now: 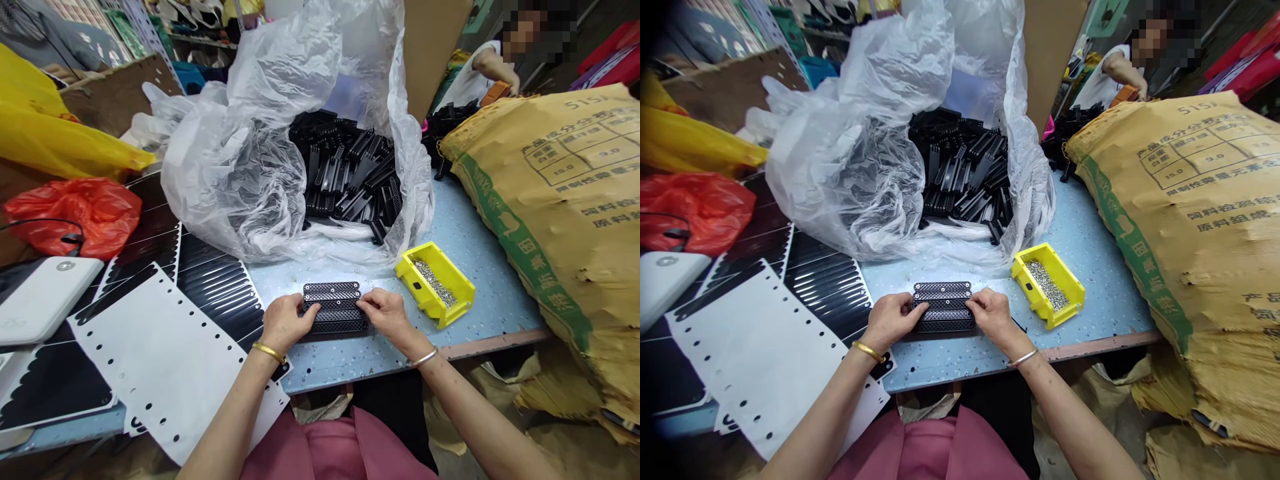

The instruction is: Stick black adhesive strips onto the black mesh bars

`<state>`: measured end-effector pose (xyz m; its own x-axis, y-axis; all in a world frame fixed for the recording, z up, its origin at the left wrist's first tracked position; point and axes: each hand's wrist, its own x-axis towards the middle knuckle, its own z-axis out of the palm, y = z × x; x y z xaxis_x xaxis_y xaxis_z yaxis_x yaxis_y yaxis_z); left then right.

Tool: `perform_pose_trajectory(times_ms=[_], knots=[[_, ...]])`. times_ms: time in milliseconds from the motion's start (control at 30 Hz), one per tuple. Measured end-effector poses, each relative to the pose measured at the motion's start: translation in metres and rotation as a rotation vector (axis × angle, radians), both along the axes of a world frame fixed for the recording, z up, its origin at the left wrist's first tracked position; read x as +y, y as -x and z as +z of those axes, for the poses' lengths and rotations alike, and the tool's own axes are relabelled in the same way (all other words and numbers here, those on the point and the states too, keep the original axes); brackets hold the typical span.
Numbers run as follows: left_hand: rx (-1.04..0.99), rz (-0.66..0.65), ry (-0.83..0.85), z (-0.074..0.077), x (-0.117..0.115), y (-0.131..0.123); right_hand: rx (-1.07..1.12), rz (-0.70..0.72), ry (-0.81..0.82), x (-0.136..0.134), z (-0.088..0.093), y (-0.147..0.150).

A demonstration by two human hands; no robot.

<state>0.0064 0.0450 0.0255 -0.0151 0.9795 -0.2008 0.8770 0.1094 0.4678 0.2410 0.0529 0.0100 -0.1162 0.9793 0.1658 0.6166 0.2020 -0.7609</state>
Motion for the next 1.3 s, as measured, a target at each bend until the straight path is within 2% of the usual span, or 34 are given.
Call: perform_pose_trajectory(times_ms=[100,267,367,533,633,767,933,1067,1167,1300], knots=[[0.000,-0.001,-0.006,0.000,0.000,0.000,-0.112,0.070,-0.149,-0.006,0.001,-0.002],[0.001,-0.007,-0.016,0.000,-0.001,0.000,-0.052,0.079,-0.170,-0.012,0.000,-0.002],[-0.001,-0.008,-0.018,0.000,-0.001,0.001,0.051,0.024,-0.089,-0.012,-0.001,-0.001],[-0.012,-0.006,-0.020,0.000,-0.001,0.001,0.296,-0.100,0.206,-0.007,-0.004,0.000],[-0.015,-0.006,-0.021,0.000,-0.001,0.001,0.412,-0.152,0.325,-0.004,-0.003,0.001],[-0.013,-0.002,-0.015,-0.001,0.000,0.001,0.475,-0.180,0.389,-0.001,0.002,0.004],[-0.012,-0.002,0.004,-0.001,0.001,0.001,0.442,-0.177,0.449,0.001,0.008,0.003],[-0.009,0.000,0.008,0.001,0.000,0.001,0.453,-0.152,0.394,-0.001,0.010,-0.001],[-0.005,-0.003,0.009,0.002,0.000,0.001,0.481,-0.195,0.347,-0.002,0.010,-0.004],[0.000,-0.003,0.017,0.003,0.000,0.000,0.478,-0.210,0.494,-0.001,0.008,-0.002]])
